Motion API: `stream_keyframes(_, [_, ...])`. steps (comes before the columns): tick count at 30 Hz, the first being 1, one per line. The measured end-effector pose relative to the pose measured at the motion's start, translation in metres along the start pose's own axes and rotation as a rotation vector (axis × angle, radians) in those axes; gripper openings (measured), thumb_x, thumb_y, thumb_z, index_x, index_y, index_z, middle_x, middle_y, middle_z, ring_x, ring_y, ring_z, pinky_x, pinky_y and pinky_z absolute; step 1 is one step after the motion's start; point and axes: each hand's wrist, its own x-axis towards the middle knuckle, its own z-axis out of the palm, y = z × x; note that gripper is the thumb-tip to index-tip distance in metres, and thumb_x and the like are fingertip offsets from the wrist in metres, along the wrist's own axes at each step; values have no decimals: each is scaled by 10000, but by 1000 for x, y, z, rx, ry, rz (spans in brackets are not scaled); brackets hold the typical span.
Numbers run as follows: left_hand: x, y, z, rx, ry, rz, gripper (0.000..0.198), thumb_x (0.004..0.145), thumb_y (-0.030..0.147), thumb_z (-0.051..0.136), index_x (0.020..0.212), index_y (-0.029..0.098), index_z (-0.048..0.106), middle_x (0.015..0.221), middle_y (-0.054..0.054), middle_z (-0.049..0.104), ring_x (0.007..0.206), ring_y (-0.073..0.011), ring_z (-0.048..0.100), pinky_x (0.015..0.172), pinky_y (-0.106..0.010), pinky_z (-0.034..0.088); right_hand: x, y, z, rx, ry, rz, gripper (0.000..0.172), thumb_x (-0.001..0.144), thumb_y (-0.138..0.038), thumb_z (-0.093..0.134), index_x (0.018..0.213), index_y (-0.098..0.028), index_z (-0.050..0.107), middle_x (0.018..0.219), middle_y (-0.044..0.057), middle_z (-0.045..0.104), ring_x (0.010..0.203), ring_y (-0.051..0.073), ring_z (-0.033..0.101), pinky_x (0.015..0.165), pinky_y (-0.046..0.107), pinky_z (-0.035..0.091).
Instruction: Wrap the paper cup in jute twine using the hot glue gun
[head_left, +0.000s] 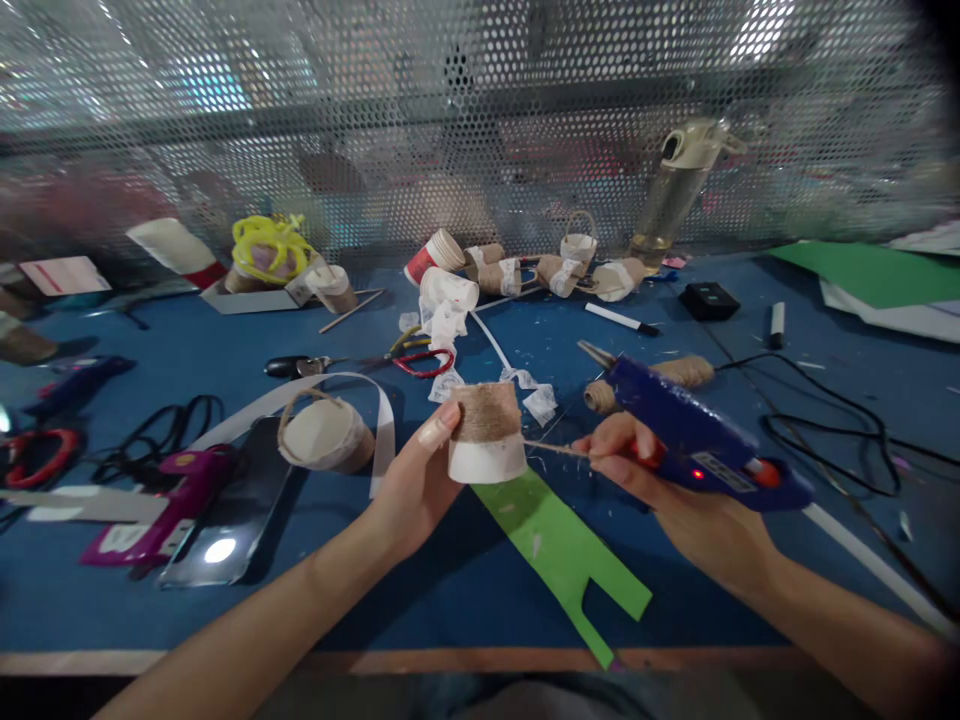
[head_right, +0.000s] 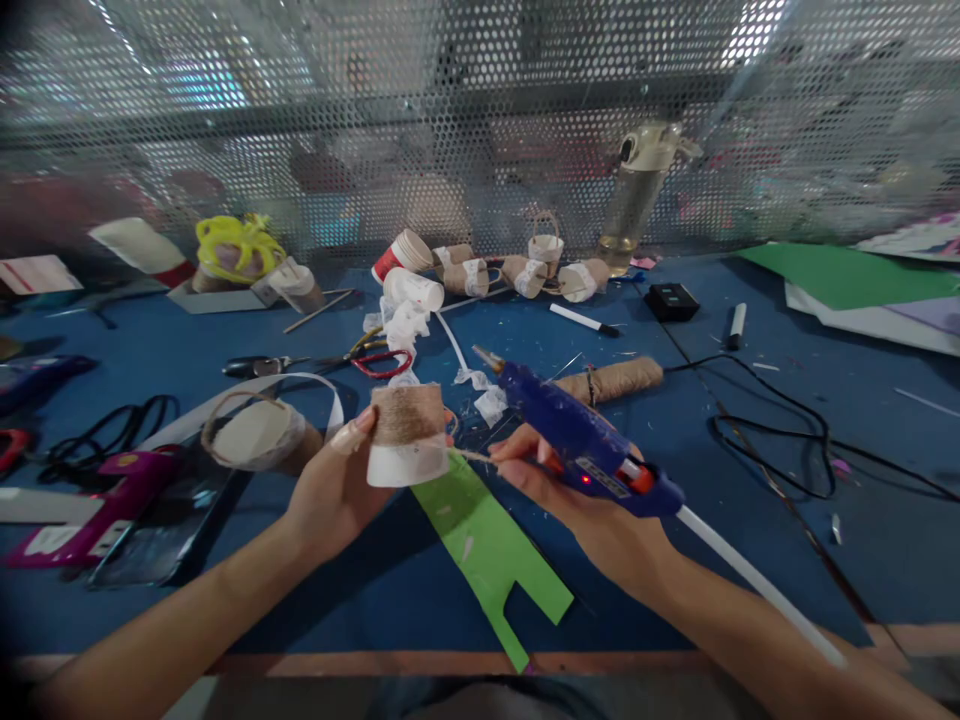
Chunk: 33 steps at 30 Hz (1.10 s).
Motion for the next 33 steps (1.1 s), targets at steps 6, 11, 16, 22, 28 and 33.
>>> stream_keyframes(6, [1, 4, 6, -50, 48, 9, 364, 865, 421, 735, 1128, 171, 776, 1073, -84, 814, 1018, -273, 745, 897, -347, 571, -1, -7, 9, -46, -14, 138, 238, 838, -453, 814, 971, -293, 699, 970, 16, 784, 871, 228, 746, 776, 365, 612])
stream_keyframes(11, [1, 4, 5, -68, 19, 3, 368, 906, 458, 694, 1120, 170, 778, 1019, -74, 816, 910, -243, 756, 831, -334, 586, 3, -10, 9, -200, 6, -32, 127, 895, -366, 746, 876, -275, 660, 822, -6, 689, 732, 188, 659, 676, 322, 531])
stream_keyframes(16, [1, -1, -2, 6, 21, 36, 429, 884, 501, 733, 1149, 165, 768, 1055, -95, 801, 975, -255, 742, 908, -339, 565, 2, -5, 6, -208, -142, -97, 238, 895, -295, 735, 750, -237, 556, 697, -42, 525, 604, 127, 499, 568, 282, 406])
stream_keyframes(22, [-1, 2, 0, 71, 5, 81, 489, 851, 553, 745, 1123, 146, 764, 1002, -111, 792, 893, -266, 737, 821, -347, 560, 1, 0, 4, -234, -191, -120, 259, 896, -188, 642, 704, -237, 476, 689, -41, 473, 601, 135, 452, 564, 299, 346])
stream_keyframes(28, [-3, 0, -3, 121, 62, 114, 522, 819, 546, 783, 1177, 168, 753, 990, -94, 792, 923, -272, 732, 868, -363, 550, 1, 0, 4, -246, -183, -92, 257, 846, -140, 611, 689, -242, 435, 677, -35, 454, 598, 142, 426, 566, 312, 318])
stream_keyframes(33, [-3, -5, -7, 170, 45, 139, 581, 848, 505, 772, 1355, 235, 682, 1157, -86, 776, 1138, -298, 691, 944, -360, 529, -1, -1, 6, -284, -203, -150, 267, 822, -158, 613, 697, -245, 394, 684, -29, 440, 594, 145, 410, 553, 316, 296])
